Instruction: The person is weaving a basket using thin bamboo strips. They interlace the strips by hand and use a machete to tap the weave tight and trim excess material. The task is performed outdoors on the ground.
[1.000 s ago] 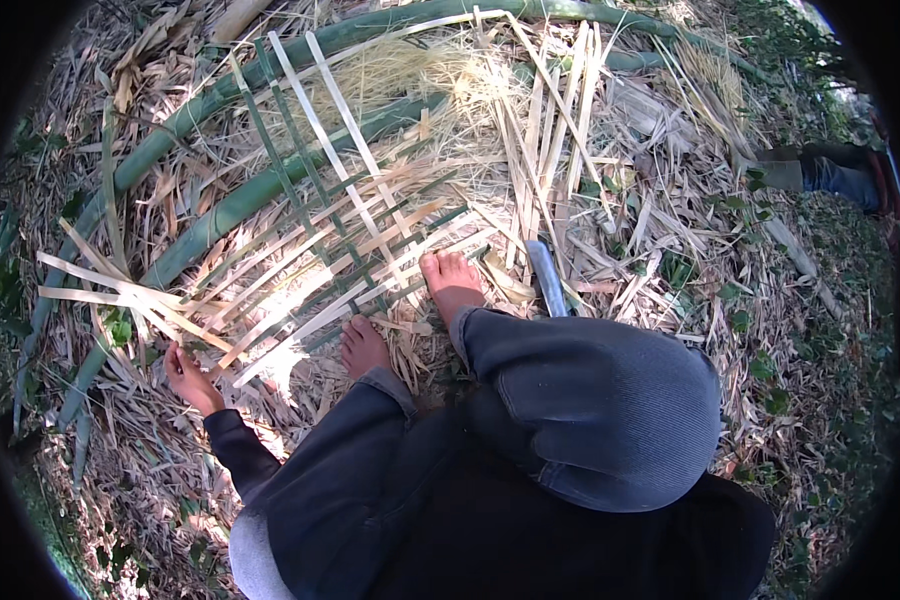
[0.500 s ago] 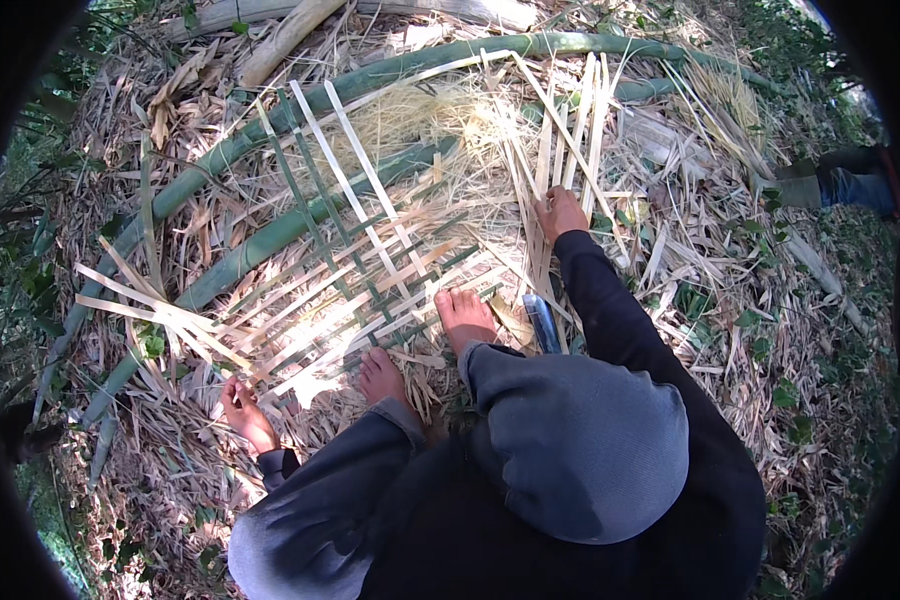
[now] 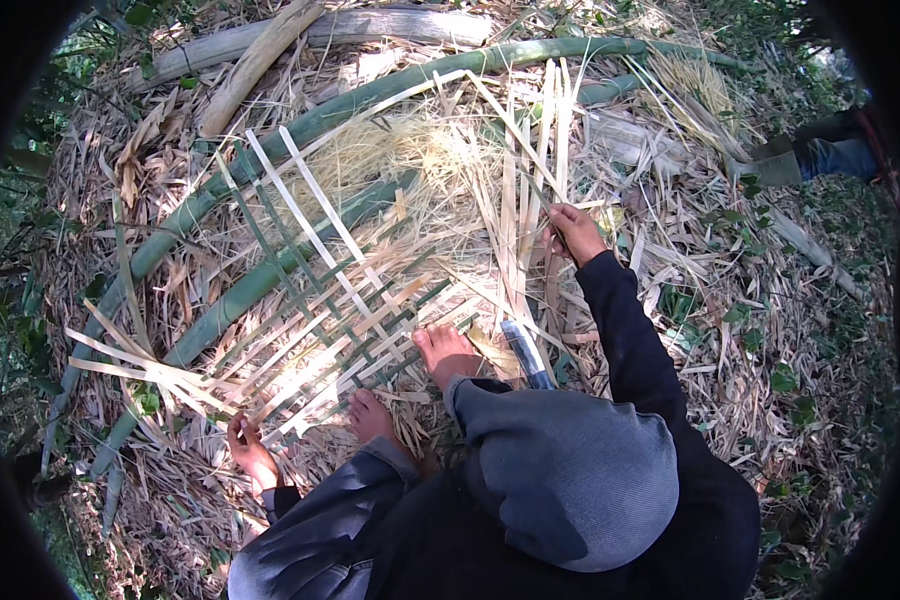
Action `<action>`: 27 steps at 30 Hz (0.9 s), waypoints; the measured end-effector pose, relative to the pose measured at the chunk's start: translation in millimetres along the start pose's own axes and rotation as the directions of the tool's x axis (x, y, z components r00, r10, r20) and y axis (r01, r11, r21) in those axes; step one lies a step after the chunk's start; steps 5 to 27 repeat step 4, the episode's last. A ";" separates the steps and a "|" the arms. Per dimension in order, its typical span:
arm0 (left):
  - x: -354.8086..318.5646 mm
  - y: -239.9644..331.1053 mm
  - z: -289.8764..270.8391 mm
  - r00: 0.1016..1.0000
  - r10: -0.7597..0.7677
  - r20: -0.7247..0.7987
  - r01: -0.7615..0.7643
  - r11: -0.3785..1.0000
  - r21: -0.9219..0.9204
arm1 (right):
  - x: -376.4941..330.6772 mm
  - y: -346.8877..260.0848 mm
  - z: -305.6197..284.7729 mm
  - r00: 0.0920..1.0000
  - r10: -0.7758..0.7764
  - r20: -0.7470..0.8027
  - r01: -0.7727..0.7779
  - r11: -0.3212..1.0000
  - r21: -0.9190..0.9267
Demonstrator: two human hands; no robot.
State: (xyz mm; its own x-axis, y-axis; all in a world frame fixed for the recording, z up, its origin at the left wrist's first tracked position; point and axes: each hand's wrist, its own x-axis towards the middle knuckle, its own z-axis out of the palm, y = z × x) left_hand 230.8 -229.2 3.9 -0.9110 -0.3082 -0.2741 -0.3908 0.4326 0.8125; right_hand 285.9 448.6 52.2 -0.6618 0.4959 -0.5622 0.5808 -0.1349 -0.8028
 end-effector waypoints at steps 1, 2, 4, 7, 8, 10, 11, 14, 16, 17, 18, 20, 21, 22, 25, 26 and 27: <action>-2.1 7.5 2.7 1.000 0.002 0.002 -0.002 1.000 0.008 | -2.9 1.7 -6.6 0.999 0.009 -0.036 -0.010 1.000 -0.014; -0.5 4.5 3.4 1.000 0.013 0.022 -0.013 1.000 -0.012 | -4.3 5.5 -14.2 0.998 0.018 -0.057 -0.018 1.000 -0.006; 1.6 1.1 0.9 1.000 0.009 0.028 -0.009 1.000 0.011 | -5.1 21.1 -36.7 0.997 0.044 -0.059 -0.049 0.995 -0.087; 1.6 1.1 0.9 1.000 0.009 0.028 -0.009 1.000 0.011 | -5.1 21.1 -36.7 0.997 0.044 -0.059 -0.049 0.995 -0.087; 1.6 1.1 0.9 1.000 0.009 0.028 -0.009 1.000 0.011 | -5.1 21.1 -36.7 0.997 0.044 -0.059 -0.049 0.995 -0.087; 1.6 1.1 0.9 1.000 0.009 0.028 -0.009 1.000 0.011 | -5.1 21.1 -36.7 0.997 0.044 -0.059 -0.049 0.995 -0.087; 1.6 1.1 0.9 1.000 0.009 0.028 -0.009 1.000 0.011 | -5.1 21.1 -36.7 0.997 0.044 -0.059 -0.049 0.995 -0.087; 1.6 1.1 0.9 1.000 0.009 0.028 -0.009 1.000 0.011 | -5.1 21.1 -36.7 0.997 0.044 -0.059 -0.049 0.995 -0.087; 1.6 1.1 0.9 1.000 0.009 0.028 -0.009 1.000 0.011 | -5.1 21.1 -36.7 0.997 0.044 -0.059 -0.049 0.995 -0.087; 1.6 1.1 0.9 1.000 0.009 0.028 -0.009 1.000 0.011 | -5.1 21.1 -36.7 0.997 0.044 -0.059 -0.049 0.995 -0.087; 1.6 1.1 0.9 1.000 0.009 0.028 -0.009 1.000 0.011 | -5.1 21.1 -36.7 0.997 0.044 -0.059 -0.049 0.995 -0.087; 1.6 1.1 0.9 1.000 0.009 0.028 -0.009 1.000 0.011 | -5.1 21.1 -36.7 0.997 0.044 -0.059 -0.049 0.995 -0.087; 1.6 1.1 0.9 1.000 0.009 0.028 -0.009 1.000 0.011 | -5.1 21.1 -36.7 0.997 0.044 -0.059 -0.049 0.995 -0.087; 1.6 1.1 0.9 1.000 0.009 0.028 -0.009 1.000 0.011 | -5.1 21.1 -36.7 0.997 0.044 -0.059 -0.049 0.995 -0.087; 1.6 1.1 0.9 1.000 0.009 0.028 -0.009 1.000 0.011 | -5.1 21.1 -36.7 0.997 0.044 -0.059 -0.049 0.995 -0.087; 1.6 1.1 0.9 1.000 0.009 0.028 -0.009 1.000 0.011 | -5.1 21.1 -36.7 0.997 0.044 -0.059 -0.049 0.995 -0.087; 1.6 1.1 0.9 1.000 0.009 0.028 -0.009 1.000 0.011 | -5.1 21.1 -36.7 0.997 0.044 -0.059 -0.049 0.995 -0.087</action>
